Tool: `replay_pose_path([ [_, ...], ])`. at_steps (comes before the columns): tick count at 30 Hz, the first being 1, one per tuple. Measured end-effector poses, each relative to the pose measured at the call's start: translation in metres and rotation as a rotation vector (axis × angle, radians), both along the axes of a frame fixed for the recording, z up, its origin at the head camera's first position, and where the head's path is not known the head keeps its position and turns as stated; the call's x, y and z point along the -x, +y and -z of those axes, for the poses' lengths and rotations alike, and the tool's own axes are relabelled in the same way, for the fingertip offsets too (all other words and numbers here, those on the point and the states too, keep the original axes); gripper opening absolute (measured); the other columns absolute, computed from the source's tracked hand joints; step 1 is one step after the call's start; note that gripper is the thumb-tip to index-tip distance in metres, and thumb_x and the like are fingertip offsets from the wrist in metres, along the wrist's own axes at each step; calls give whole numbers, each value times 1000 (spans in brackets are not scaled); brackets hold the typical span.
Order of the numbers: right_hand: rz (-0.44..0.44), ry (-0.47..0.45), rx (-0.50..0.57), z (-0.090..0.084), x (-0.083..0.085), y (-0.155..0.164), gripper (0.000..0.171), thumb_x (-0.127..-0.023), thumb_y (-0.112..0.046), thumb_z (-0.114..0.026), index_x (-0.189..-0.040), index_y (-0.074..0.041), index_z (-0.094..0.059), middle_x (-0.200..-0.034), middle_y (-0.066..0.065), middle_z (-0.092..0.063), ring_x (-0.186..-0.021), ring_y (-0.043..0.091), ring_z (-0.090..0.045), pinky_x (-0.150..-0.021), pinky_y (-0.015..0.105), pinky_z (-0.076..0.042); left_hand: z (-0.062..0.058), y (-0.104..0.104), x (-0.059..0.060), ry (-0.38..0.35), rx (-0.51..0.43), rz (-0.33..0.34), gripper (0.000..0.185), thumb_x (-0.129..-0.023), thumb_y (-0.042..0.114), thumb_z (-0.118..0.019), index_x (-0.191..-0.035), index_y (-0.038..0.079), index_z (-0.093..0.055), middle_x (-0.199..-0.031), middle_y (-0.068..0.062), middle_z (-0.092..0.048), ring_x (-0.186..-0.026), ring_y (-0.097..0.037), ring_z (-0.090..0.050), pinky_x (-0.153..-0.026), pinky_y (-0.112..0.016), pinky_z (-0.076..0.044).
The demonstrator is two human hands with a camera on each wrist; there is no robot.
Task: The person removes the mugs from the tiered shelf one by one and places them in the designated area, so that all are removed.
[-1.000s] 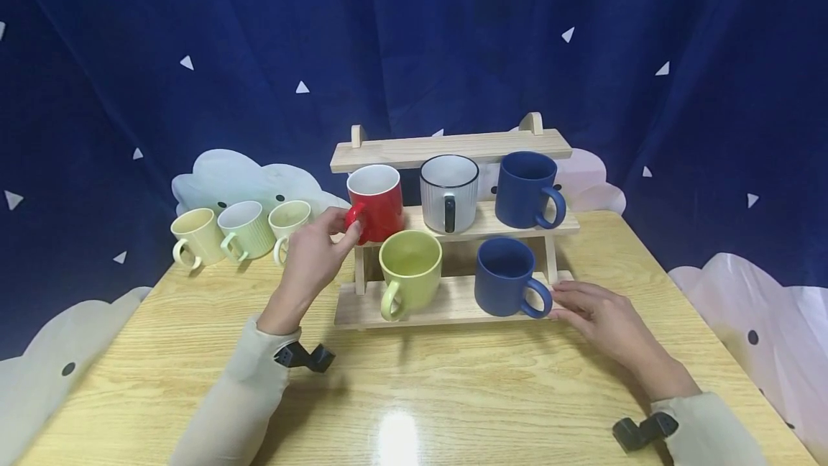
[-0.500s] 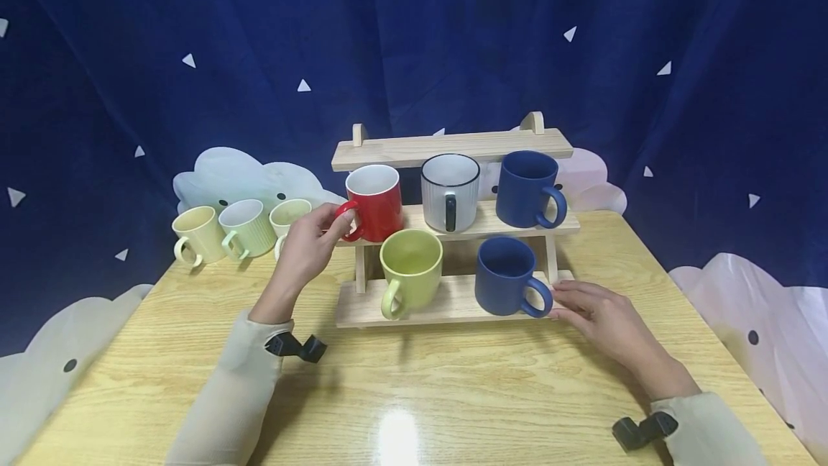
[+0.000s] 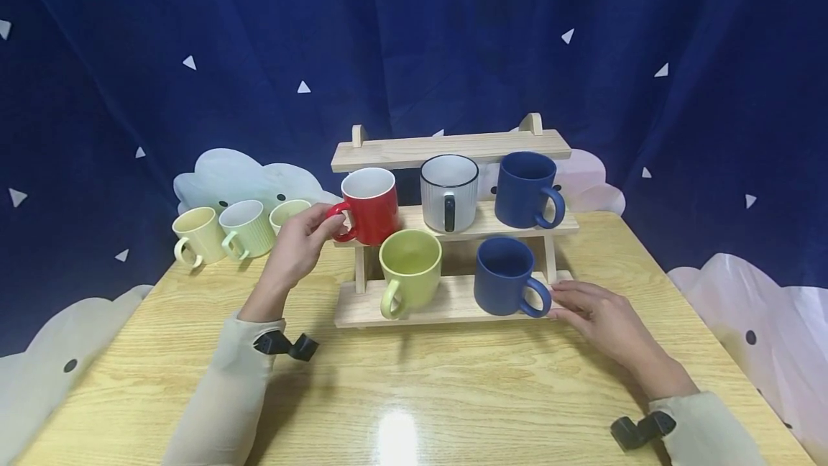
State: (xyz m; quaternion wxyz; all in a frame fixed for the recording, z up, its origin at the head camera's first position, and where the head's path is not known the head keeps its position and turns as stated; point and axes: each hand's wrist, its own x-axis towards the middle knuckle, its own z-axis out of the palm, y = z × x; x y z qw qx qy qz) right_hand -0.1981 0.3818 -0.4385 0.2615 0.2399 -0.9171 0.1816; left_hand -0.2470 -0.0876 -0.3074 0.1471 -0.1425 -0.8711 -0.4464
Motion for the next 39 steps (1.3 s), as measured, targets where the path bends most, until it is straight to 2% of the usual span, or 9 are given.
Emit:
replay_pose_path([
  [4, -38, 18, 20, -1, 4, -2, 34, -72, -17, -87, -104, -15, -77, -114, -1, -70, -105, 30, -65, -100, 2, -20, 0, -8, -3, -3, -55, -7, 20, -97, 20, -63, -110, 6, -69, -97, -10, -72, -90, -24, -67, -78, -40, -52],
  [11, -41, -1, 17, -2, 6, -6, 35, -74, -19, -86, -107, -16, -76, -115, -3, -70, -108, 30, -63, -99, 2, -19, 3, -23, -14, 3, -136, -30, 23, -97, 19, -64, -114, 6, -70, -99, -11, -72, -92, -25, -68, -85, -42, -53],
  [16, -34, 3, 17, -2, 6, -5, 35, -73, -19, -86, -107, -15, -76, -114, -2, -70, -108, 30, -63, -100, 2, -18, 5, -38, -22, 7, -176, -73, 25, -96, 19, -65, -116, 6, -70, -102, -11, -72, -95, -25, -68, -88, -42, -53],
  [23, -18, 12, 4, 2, 5, -1, 33, -74, -21, -86, -106, -19, -77, -114, -3, -70, -106, 28, -64, -99, 1, -19, 12, -60, -30, 20, -213, -115, 29, -96, 20, -65, -117, 1, -68, -107, -14, -71, -98, -25, -68, -89, -41, -53],
  [26, -20, 18, 4, 3, 4, -1, 34, -73, -22, -86, -106, -18, -77, -114, -3, -70, -105, 29, -64, -99, 1, -19, 15, -69, -33, 30, -223, -129, 29, -96, 20, -64, -117, 0, -68, -107, -15, -71, -99, -25, -68, -90, -38, -52],
  [33, -22, 44, -2, 2, 3, 0, 35, -71, -21, -87, -104, -18, -77, -113, -2, -71, -103, 30, -65, -99, 4, -24, 18, -86, -46, 41, -247, -180, 32, -98, 19, -62, -121, -3, -65, -105, -19, -70, -96, -18, -68, -85, -20, -51],
  [39, -13, 43, -1, 1, 2, 1, 36, -71, -20, -87, -105, -18, -76, -113, -2, -70, -103, 30, -65, -99, 2, -22, 21, -98, -54, 35, -268, -212, 32, -97, 19, -63, -121, -3, -65, -106, -20, -69, -94, -10, -66, -84, -18, -50],
])
